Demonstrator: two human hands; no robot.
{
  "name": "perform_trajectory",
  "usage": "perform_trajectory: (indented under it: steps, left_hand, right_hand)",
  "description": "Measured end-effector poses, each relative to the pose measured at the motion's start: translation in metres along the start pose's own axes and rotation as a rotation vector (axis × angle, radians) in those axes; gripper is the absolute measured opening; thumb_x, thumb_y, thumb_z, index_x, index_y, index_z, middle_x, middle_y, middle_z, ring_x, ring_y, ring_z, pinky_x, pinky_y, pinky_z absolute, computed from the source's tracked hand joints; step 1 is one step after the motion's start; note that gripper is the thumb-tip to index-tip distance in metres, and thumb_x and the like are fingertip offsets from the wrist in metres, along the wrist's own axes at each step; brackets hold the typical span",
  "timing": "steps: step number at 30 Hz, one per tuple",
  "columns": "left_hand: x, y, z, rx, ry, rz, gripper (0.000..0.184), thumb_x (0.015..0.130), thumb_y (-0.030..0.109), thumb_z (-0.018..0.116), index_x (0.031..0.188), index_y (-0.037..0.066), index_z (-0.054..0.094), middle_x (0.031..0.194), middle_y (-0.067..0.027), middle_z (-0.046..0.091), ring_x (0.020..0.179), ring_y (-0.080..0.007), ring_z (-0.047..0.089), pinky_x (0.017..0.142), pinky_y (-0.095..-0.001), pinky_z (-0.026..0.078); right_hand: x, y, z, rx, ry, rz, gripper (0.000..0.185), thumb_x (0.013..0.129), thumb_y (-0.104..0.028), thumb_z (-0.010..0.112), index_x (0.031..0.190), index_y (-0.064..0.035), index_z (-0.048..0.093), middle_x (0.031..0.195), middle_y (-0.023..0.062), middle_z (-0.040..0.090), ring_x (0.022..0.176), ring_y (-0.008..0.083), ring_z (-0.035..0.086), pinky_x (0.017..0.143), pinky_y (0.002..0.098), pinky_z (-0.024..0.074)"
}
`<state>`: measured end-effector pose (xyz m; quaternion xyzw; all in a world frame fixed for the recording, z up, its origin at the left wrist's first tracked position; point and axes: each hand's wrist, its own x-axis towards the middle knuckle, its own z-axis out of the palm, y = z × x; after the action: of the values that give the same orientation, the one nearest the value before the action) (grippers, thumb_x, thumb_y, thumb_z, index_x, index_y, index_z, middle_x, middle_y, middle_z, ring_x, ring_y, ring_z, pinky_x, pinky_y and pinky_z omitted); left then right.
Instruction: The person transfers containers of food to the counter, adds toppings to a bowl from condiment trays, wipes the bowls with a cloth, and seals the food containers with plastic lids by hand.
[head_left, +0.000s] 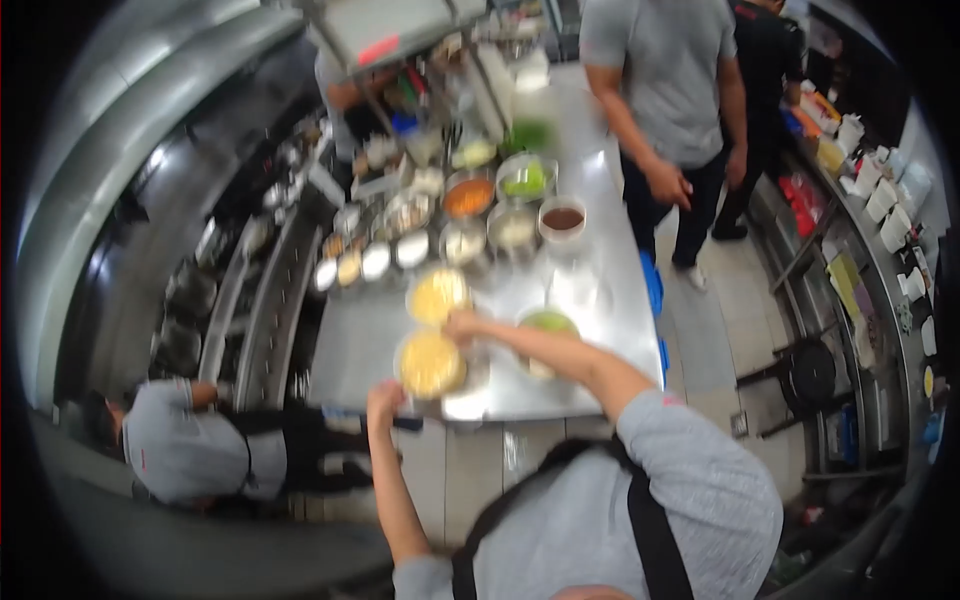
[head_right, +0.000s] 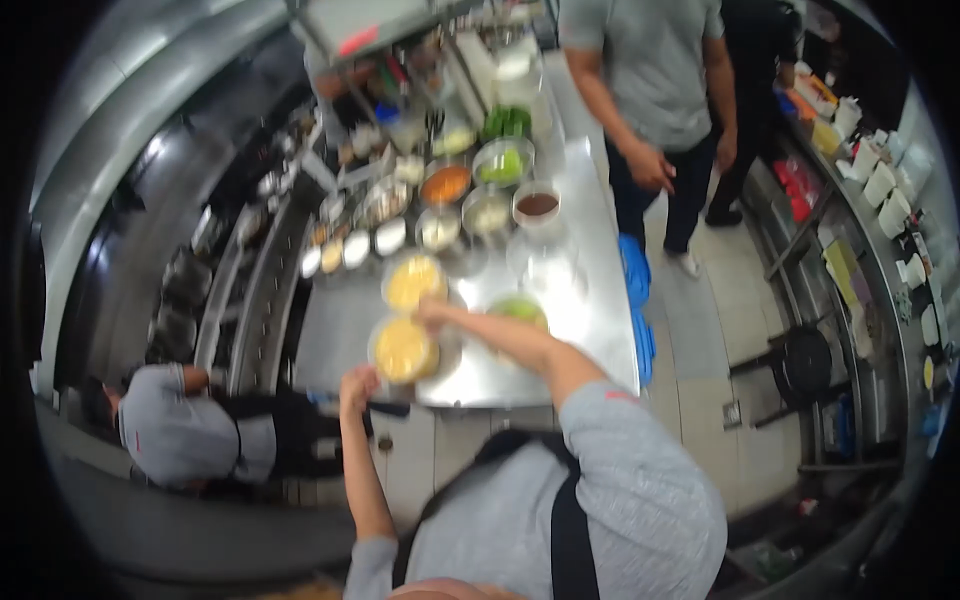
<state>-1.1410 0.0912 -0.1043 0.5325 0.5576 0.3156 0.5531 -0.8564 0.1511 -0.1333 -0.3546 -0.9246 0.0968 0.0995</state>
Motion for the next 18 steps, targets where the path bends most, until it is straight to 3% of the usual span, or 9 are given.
perform_trajectory:
  steps: [1,2,4,6,15,18]
  left_hand:
    - [-0.046,-0.034,-0.015,-0.036,0.044,-0.141,0.004,0.078,0.007,0.055,0.074,0.005,0.054,0.062,-0.0021,0.053,0.053,-0.0113,0.051,0.052,-0.0253,0.047]
    - [-0.057,-0.04,-0.014,-0.085,0.057,-0.203,0.003,0.077,0.005,0.055,0.075,0.005,0.053,0.063,-0.0028,0.054,0.054,-0.0119,0.052,0.054,-0.0263,0.048]
    - [0.009,0.007,0.008,-0.188,0.024,-0.158,0.005,0.075,0.003,0.056,0.078,0.004,0.052,0.066,-0.0044,0.055,0.055,-0.0131,0.054,0.057,-0.0283,0.05]
    - [0.004,0.009,0.004,-0.27,-0.009,-0.146,0.009,0.076,0.004,0.057,0.083,0.002,0.051,0.067,-0.0053,0.055,0.057,-0.0151,0.056,0.058,-0.0296,0.051]
    - [-0.046,0.084,0.01,-0.296,-0.092,-0.081,0.013,0.08,0.008,0.057,0.09,0.004,0.05,0.075,-0.0041,0.057,0.063,-0.0129,0.056,0.055,-0.0232,0.047]
    - [-0.067,0.127,0.034,-0.322,-0.19,-0.002,0.006,0.081,0.008,0.056,0.085,0.006,0.052,0.07,-0.0027,0.057,0.058,-0.0101,0.055,0.051,-0.0202,0.046]
  right_hand:
    - [-0.011,-0.018,-0.011,0.767,0.023,0.438,0.02,0.073,-0.019,0.058,0.072,0.0008,0.059,0.055,0.0077,0.057,0.049,0.0185,0.058,0.045,0.0297,0.0491]
    - [-0.019,-0.027,-0.016,1.01,0.087,0.619,0.021,0.073,-0.019,0.057,0.072,0.0023,0.059,0.055,0.0095,0.057,0.048,0.0189,0.057,0.044,0.03,0.0489]
    - [-0.02,-0.027,-0.039,1.168,0.162,0.746,0.025,0.074,-0.019,0.057,0.074,0.0054,0.057,0.055,0.0132,0.056,0.044,0.0198,0.056,0.041,0.0304,0.0484]
    - [-0.013,-0.03,-0.036,1.174,0.128,0.823,0.025,0.073,-0.016,0.055,0.069,0.009,0.055,0.054,0.0167,0.055,0.043,0.0219,0.056,0.04,0.0333,0.0497]
    - [-0.051,-0.059,-0.097,1.356,0.267,0.695,0.022,0.071,-0.012,0.056,0.073,0.0105,0.053,0.059,0.0153,0.055,0.048,0.0221,0.058,0.043,0.0345,0.0525]
    - [-0.08,-0.062,-0.129,1.464,0.331,0.589,0.021,0.069,-0.008,0.057,0.075,0.0114,0.053,0.063,0.0202,0.056,0.05,0.0268,0.059,0.045,0.0367,0.0529]
